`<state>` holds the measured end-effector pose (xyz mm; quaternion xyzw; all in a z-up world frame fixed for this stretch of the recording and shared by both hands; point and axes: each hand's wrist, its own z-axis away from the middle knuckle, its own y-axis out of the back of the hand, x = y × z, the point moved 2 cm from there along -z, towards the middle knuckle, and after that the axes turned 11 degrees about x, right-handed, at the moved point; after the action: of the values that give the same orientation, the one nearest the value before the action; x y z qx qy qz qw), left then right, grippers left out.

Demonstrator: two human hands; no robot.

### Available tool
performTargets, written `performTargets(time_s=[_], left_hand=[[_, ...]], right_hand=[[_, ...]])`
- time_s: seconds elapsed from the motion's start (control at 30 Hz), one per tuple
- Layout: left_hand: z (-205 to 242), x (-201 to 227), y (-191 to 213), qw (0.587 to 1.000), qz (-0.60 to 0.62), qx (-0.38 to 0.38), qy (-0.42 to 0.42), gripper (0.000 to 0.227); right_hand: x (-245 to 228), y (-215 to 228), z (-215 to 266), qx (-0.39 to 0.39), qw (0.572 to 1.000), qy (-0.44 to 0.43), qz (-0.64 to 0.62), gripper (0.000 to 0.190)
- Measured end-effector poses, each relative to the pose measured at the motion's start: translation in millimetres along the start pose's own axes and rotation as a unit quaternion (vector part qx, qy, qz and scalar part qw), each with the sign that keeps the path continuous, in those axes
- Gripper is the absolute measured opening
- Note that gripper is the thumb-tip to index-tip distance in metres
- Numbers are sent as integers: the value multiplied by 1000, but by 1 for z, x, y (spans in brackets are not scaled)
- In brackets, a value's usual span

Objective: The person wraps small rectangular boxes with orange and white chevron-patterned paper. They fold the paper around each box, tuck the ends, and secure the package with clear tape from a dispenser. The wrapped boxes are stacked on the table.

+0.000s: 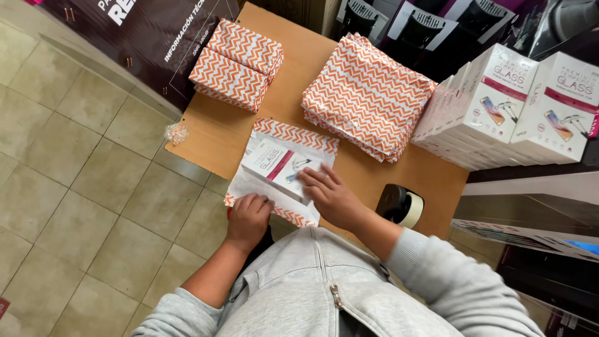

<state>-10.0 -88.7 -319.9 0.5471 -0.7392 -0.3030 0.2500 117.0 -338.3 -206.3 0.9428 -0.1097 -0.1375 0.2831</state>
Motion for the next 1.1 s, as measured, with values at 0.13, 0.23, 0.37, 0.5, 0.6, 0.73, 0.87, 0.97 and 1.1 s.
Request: performTargets(time_s=[0.13,0.23,0.37,0.5,0.6,0.73,0.87,0.97,1.1], left_hand=[[-22,1,13,1000,11,2,-7,5],[-49,2,27,999,17,-24,-28,7],[-23,-23,-16,990,78,-119,4,11],[4,-43,-58,977,101,-188,14,18],[-32,-44,-36,972,113,-204,10,34],[-74,-53,-27,957,122,-261,45,98],[-55,-81,-60,891,168,-390,158,105],[-51,-89,-68,887,219,-364,183,103],[-38,-104,-85,854,274,-363,252,92]], right_hand=[[17,-42,60,-117,993,-7,-6,36],[25,-45,73,-258,960,-78,-70,69],[46,-55,76,-209,906,-300,-212,65],[73,-85,113,-231,841,-473,-128,91],[95,-104,139,-242,886,-379,-111,70],[93,-107,122,-257,883,-372,-124,70],[91,-111,115,-276,871,-392,-112,70],[98,-114,119,-266,865,-411,-106,77],[95,-102,108,-246,872,-406,-121,85]])
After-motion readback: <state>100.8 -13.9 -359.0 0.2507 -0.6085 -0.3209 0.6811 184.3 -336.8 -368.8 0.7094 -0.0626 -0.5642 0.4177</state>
